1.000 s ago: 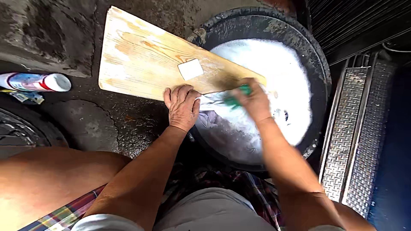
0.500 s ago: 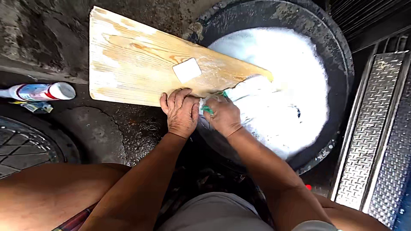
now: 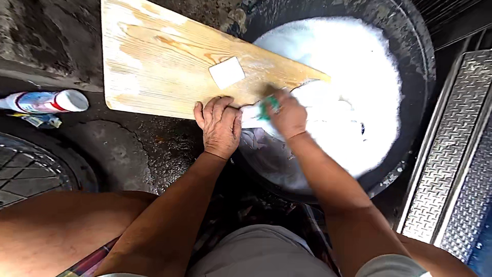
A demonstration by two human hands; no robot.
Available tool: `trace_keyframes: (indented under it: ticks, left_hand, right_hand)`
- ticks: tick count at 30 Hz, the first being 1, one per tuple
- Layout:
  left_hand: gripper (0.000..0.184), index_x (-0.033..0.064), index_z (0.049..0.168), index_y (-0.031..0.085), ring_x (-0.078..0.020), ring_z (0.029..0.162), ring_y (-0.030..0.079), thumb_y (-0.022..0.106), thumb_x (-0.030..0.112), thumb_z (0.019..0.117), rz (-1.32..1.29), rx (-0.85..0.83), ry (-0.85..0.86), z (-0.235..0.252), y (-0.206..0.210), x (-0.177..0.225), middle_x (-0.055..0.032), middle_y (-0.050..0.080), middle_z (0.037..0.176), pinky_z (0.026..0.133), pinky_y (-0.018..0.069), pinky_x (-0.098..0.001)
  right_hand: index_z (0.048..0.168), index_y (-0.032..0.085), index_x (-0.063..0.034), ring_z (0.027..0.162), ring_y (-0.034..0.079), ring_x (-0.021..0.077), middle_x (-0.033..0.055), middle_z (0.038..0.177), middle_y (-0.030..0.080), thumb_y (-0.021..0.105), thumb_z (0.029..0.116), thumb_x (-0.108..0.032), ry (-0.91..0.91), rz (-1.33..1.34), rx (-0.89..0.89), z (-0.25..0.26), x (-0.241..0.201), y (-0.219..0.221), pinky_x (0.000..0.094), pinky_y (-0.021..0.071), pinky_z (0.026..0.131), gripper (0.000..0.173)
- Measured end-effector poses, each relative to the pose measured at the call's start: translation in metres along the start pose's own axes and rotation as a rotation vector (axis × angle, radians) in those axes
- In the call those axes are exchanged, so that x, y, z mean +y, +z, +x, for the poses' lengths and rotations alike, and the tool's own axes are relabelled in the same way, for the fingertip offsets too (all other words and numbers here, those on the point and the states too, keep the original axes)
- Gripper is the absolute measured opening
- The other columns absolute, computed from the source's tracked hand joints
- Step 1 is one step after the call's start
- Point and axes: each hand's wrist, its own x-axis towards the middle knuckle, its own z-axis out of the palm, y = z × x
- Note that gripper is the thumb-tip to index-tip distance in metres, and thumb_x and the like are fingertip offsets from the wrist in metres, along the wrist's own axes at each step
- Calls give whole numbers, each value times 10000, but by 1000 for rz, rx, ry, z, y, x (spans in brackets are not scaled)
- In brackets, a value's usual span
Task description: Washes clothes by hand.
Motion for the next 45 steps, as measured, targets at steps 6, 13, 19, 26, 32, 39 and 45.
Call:
trace_keyframes:
  ticks: [6,13,19,26,32,39,45]
  left_hand:
    - [235,174,1012,711,-321,1353,518,514,300,1043,8,13,5,4,1,-2,-48,657,1341,1179,189,-644]
    - [248,156,1019,707,-331,1350,523,500,290,1044,5,1,9,2,0,0,-71,658,1339,1180,195,-644]
    - [237,165,1017,706,-324,1343,527,504,286,1041,15,26,23,3,3,-4,-58,663,1332,1173,201,-643]
    - [230,142,1048,700,-355,1355,514,508,267,1039,14,-8,24,2,0,0,-90,650,1348,1173,195,-652]
    - [253,115,1072,714,-415,1371,469,525,268,1004,-6,-129,-43,14,-12,30,-141,604,1387,1168,174,-698]
    - [465,162,1418,601,-369,1315,540,627,363,1000,-36,-618,102,64,24,122,-151,622,1380,1113,363,-593]
    - [299,89,1212,689,-377,1209,612,571,290,1025,64,-724,58,76,49,148,-184,696,1195,1103,357,-598]
  right_hand:
    - [1312,658,-80,1155,673,410,207,1270,685,551,1009,-380,186,1,98,34,19,-16,653,530,912,440]
    - [1370,629,-116,1148,679,410,191,1301,678,515,1036,-403,145,61,38,32,19,-12,652,536,896,455]
    - [1327,668,-117,1136,685,385,168,1287,689,539,1018,-382,177,87,107,23,9,-8,632,550,883,427]
    - [1324,682,-140,1203,653,415,188,1333,668,625,981,-355,40,1,37,-20,46,0,650,543,902,409]
    - [1325,591,14,1177,641,414,264,1231,668,507,1035,-362,621,354,520,-30,179,-84,643,486,983,482]
    - [1364,557,12,1150,654,215,168,1234,664,526,1050,-328,740,871,962,-51,219,-44,413,529,1019,464]
    - [1276,595,9,1030,676,189,140,1113,676,558,1042,-275,736,982,970,-56,221,-33,394,559,938,370]
